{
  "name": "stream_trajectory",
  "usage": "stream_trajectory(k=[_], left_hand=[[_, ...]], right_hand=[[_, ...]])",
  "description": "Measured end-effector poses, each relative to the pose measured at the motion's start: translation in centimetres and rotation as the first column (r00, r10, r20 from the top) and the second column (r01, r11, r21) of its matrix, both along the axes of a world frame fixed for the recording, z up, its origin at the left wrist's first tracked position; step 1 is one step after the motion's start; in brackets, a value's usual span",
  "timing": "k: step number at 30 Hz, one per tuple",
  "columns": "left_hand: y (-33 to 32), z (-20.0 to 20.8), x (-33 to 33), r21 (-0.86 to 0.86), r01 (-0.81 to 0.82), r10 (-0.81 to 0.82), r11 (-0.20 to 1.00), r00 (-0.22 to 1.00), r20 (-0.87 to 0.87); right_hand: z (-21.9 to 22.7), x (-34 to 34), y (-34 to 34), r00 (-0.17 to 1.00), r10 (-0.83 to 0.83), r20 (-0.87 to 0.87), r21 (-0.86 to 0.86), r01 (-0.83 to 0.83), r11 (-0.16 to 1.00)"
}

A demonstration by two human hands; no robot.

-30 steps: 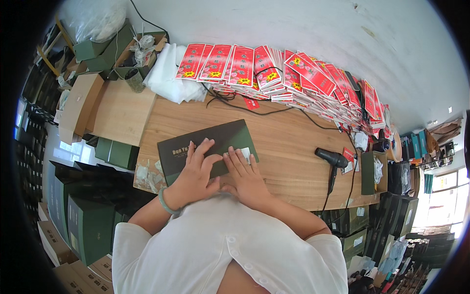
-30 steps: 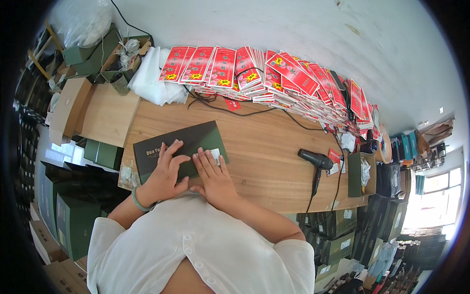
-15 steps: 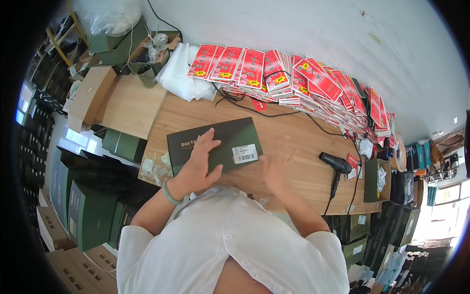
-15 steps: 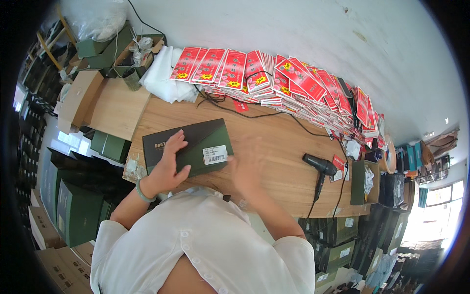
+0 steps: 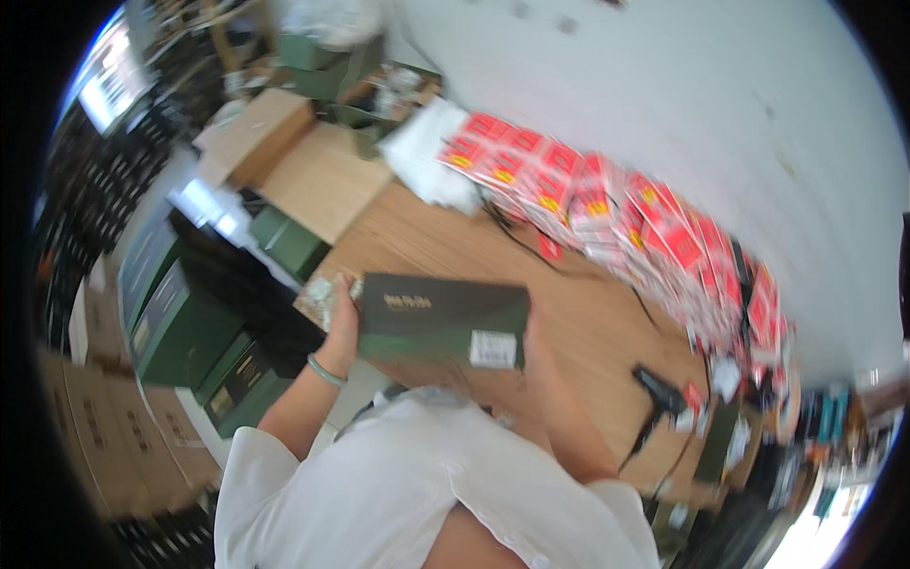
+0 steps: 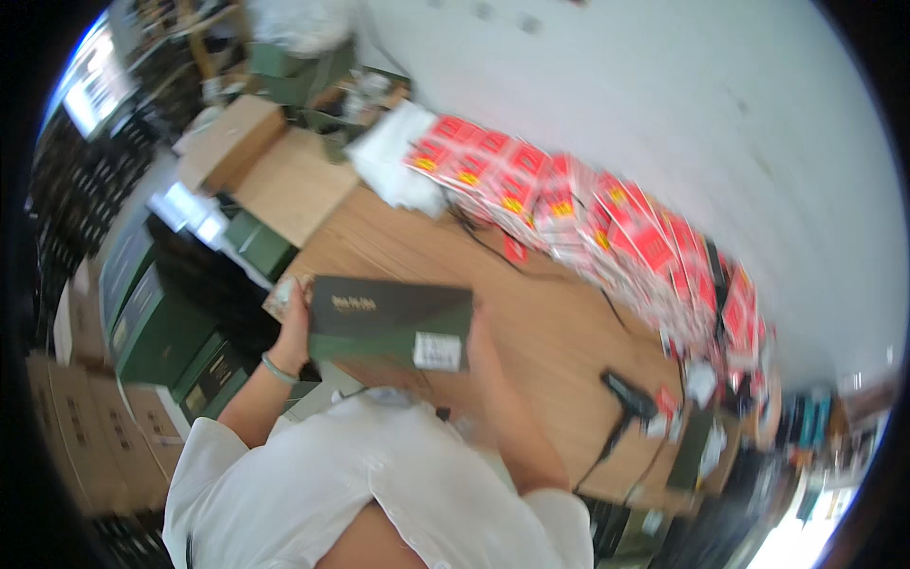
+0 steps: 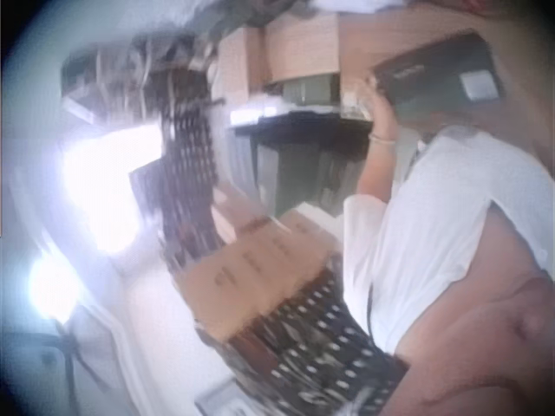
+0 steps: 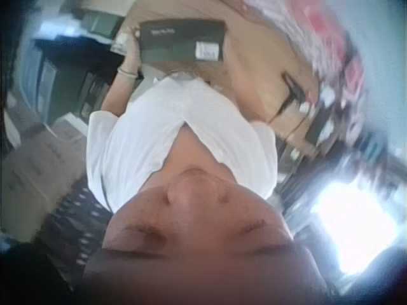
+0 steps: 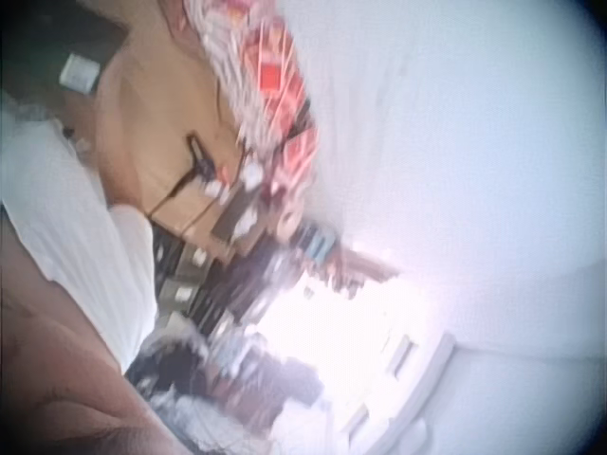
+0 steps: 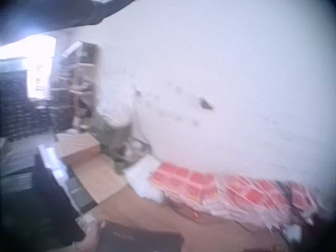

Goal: The person selects shipping labels from a box, places them on green shoe boxes, and packs shoes into the boxes with tissue paper and red cards. They then seal the boxes using a heat gun and stack them on a table.

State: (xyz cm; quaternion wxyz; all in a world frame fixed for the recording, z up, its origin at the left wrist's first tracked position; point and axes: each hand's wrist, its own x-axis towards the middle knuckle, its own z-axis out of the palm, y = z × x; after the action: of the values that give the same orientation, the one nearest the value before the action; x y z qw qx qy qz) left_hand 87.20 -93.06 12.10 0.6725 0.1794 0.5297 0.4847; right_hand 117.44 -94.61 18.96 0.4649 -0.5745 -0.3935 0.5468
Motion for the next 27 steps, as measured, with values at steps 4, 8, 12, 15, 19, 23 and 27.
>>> stream_trajectory(k=[4,8,12,15,19,23,27], left_hand=[[-10.0,8.9,1.7,-0.064,0.022,-0.007,0.998,0.976,0.220],[-12.5,0.7,0.9,0.070,0.104,-0.115,0.992,0.976,0.186],[-16.1,-3.1,0.5,0.057,0.114,-0.121,0.992,0.981,0.153],[-18.6,-5.1,0.1,0.074,0.168,-0.176,0.983,0.977,0.121],[-22.7,-6.9,-2.8,0.120,0.182,-0.195,0.976,0.974,0.115],[-29.2,-8.9,-8.8,0.162,0.103,-0.131,0.981,0.976,0.175],[-39.1,-9.6,-17.4,0.210,-0.047,0.003,0.977,0.980,0.201]], right_hand=[[0.8,-2.3,-4.7,0.970,0.223,-0.098,-0.022,-0.227,0.974],[1.6,-4.4,-7.6,0.914,0.368,-0.169,-0.087,-0.386,0.918],[4.0,-10.1,-11.0,0.839,0.518,-0.164,-0.189,-0.543,0.819],[4.0,-12.9,-14.4,0.804,0.571,-0.166,-0.242,-0.594,0.767],[3.8,-17.8,-18.4,0.776,0.609,-0.163,-0.304,-0.627,0.717],[3.3,-23.3,-23.2,0.773,0.614,-0.161,-0.369,-0.624,0.689],[3.0,-28.7,-28.1,0.768,0.621,-0.159,-0.428,-0.620,0.657]])
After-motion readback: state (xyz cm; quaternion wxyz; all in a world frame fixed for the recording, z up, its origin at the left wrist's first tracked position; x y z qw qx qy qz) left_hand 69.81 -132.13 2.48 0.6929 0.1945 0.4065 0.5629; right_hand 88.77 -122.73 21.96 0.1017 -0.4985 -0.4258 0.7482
